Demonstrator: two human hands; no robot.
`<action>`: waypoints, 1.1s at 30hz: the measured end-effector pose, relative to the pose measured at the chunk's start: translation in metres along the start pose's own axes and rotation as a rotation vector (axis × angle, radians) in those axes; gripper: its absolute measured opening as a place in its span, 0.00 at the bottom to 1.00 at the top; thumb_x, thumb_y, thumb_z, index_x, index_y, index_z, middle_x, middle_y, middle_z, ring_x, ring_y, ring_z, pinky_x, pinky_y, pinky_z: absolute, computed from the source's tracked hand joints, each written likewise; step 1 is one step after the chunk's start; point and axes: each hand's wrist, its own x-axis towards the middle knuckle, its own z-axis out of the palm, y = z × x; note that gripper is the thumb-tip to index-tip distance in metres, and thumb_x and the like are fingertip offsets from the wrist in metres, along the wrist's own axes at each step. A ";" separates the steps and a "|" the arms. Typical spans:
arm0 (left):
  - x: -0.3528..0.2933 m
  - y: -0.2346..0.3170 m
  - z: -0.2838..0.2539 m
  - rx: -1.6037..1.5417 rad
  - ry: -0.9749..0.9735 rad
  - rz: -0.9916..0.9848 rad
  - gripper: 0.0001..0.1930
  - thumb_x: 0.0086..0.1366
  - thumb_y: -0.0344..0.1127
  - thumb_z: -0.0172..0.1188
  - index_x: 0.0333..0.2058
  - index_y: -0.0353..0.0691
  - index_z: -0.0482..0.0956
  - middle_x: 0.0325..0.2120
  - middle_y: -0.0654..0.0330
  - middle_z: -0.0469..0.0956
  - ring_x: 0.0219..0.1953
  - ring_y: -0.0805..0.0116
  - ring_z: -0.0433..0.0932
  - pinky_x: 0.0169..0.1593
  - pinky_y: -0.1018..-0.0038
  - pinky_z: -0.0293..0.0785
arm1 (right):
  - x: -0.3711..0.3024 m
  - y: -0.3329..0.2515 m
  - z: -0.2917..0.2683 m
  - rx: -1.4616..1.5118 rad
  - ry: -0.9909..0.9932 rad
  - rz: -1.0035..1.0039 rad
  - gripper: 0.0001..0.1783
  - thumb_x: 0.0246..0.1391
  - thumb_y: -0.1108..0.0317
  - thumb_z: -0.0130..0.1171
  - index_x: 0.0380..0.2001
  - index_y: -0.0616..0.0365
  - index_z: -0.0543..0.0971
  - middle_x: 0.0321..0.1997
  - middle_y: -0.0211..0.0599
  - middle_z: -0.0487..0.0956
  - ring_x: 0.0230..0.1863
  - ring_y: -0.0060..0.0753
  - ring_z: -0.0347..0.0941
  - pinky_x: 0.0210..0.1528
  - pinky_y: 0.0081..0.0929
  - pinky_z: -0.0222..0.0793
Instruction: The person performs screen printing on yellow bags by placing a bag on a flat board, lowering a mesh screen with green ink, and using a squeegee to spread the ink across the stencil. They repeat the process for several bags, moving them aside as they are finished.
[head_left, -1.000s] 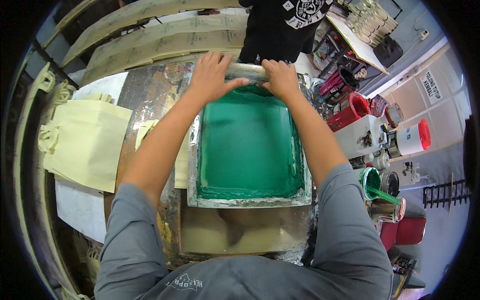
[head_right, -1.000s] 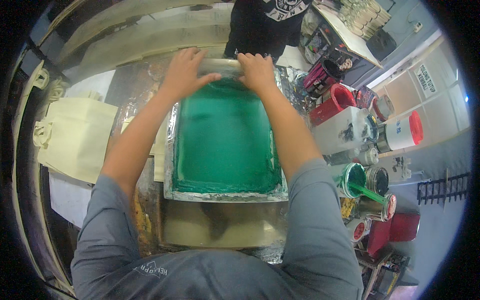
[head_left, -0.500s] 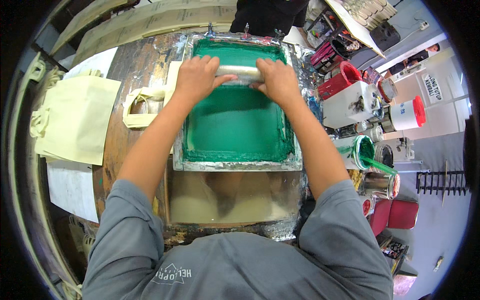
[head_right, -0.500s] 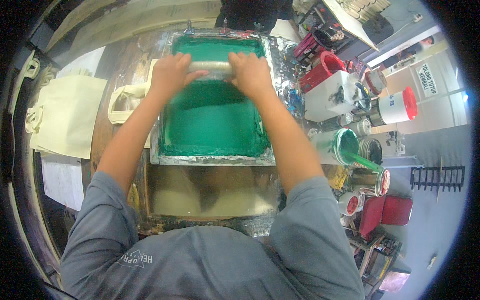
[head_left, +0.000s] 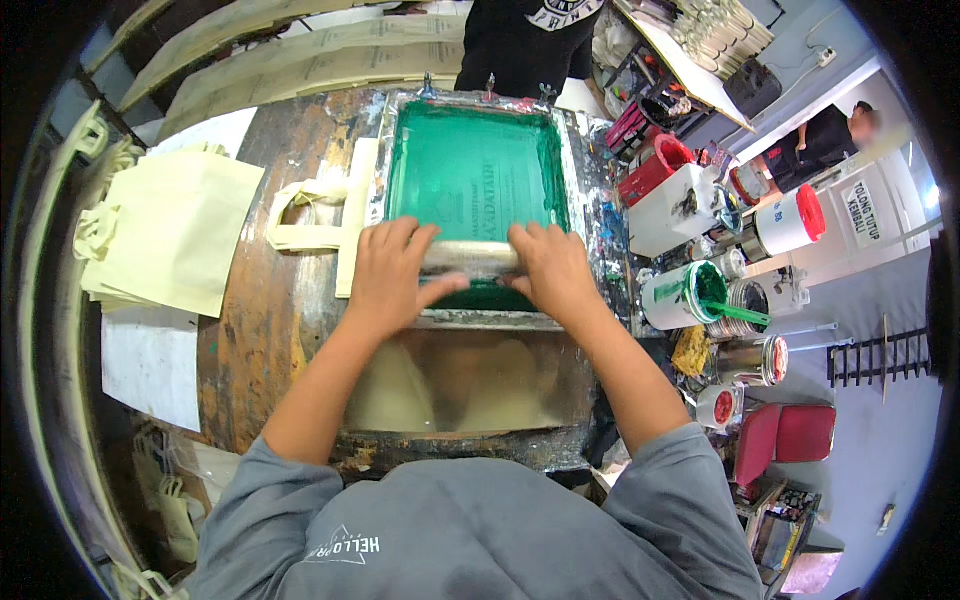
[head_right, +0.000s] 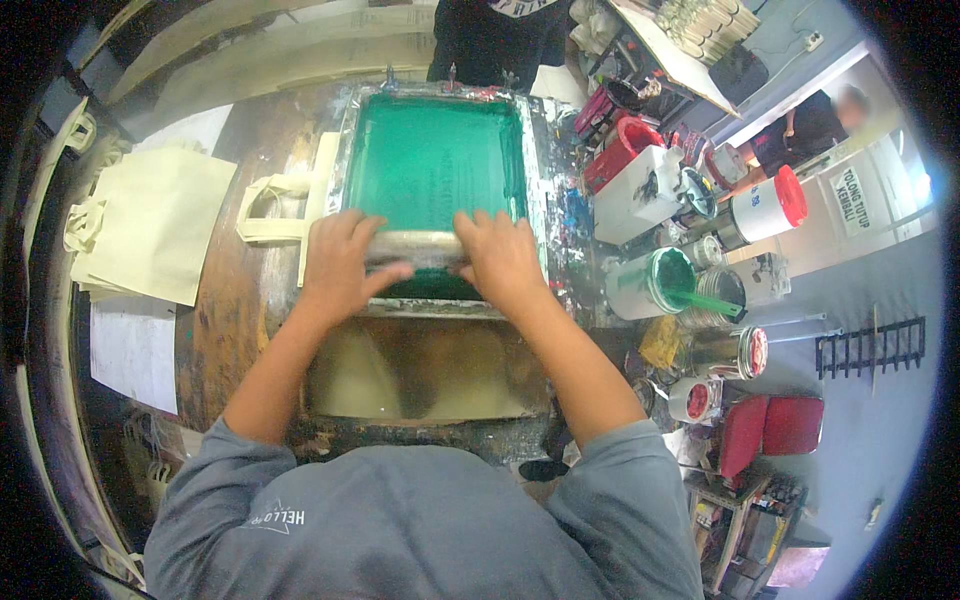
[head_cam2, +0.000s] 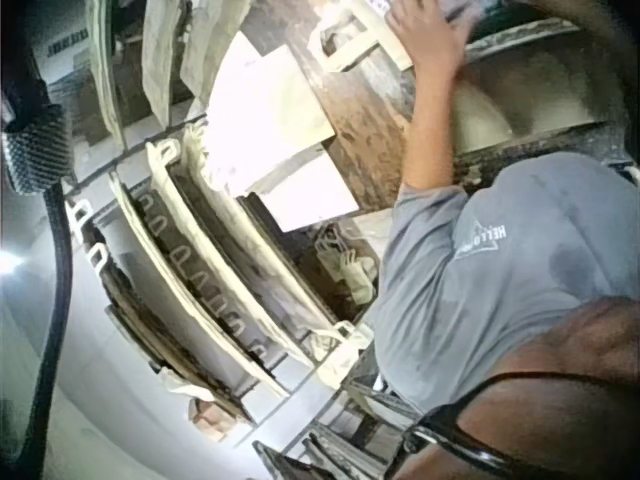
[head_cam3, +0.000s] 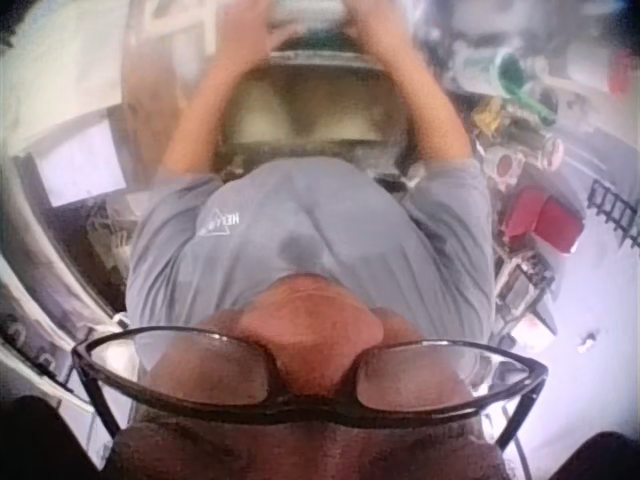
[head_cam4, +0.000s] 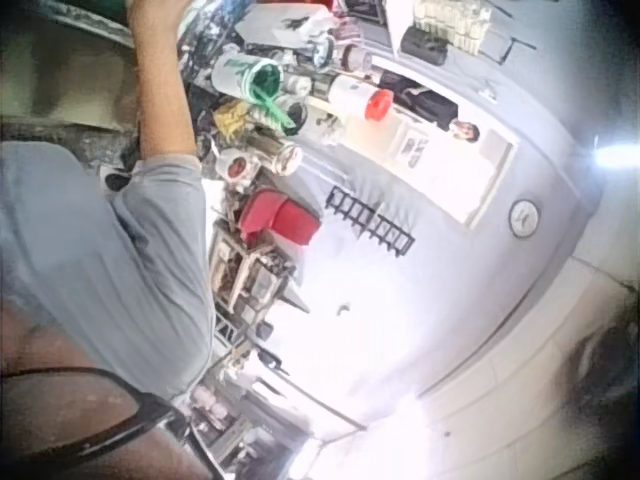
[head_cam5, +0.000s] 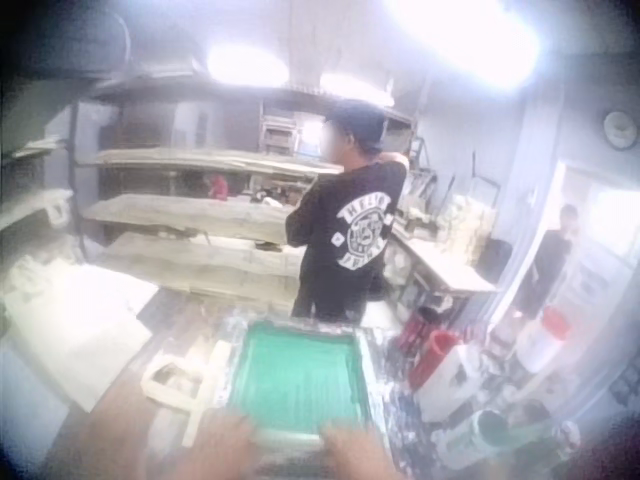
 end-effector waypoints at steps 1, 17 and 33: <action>-0.007 -0.005 -0.002 -0.057 0.065 0.028 0.42 0.54 0.72 0.74 0.56 0.43 0.82 0.49 0.53 0.76 0.53 0.50 0.74 0.59 0.52 0.68 | -0.001 0.001 0.000 0.011 0.015 -0.019 0.28 0.47 0.54 0.81 0.47 0.50 0.78 0.45 0.36 0.81 0.48 0.47 0.78 0.46 0.47 0.69; -0.076 -0.005 -0.028 -0.590 0.287 -0.616 0.42 0.51 0.43 0.86 0.64 0.38 0.83 0.35 0.60 0.83 0.41 0.67 0.80 0.52 0.67 0.73 | -0.030 -0.031 -0.056 0.062 0.325 0.021 0.25 0.54 0.61 0.71 0.56 0.48 0.84 0.49 0.37 0.79 0.53 0.45 0.74 0.61 0.52 0.58; -0.047 -0.049 0.049 0.186 -0.097 -0.787 0.46 0.67 0.66 0.67 0.68 0.28 0.73 0.57 0.38 0.72 0.61 0.39 0.70 0.66 0.42 0.61 | 0.127 0.027 -0.189 -0.045 0.812 -0.053 0.33 0.68 0.35 0.60 0.29 0.59 0.82 0.24 0.45 0.79 0.32 0.54 0.78 0.40 0.49 0.64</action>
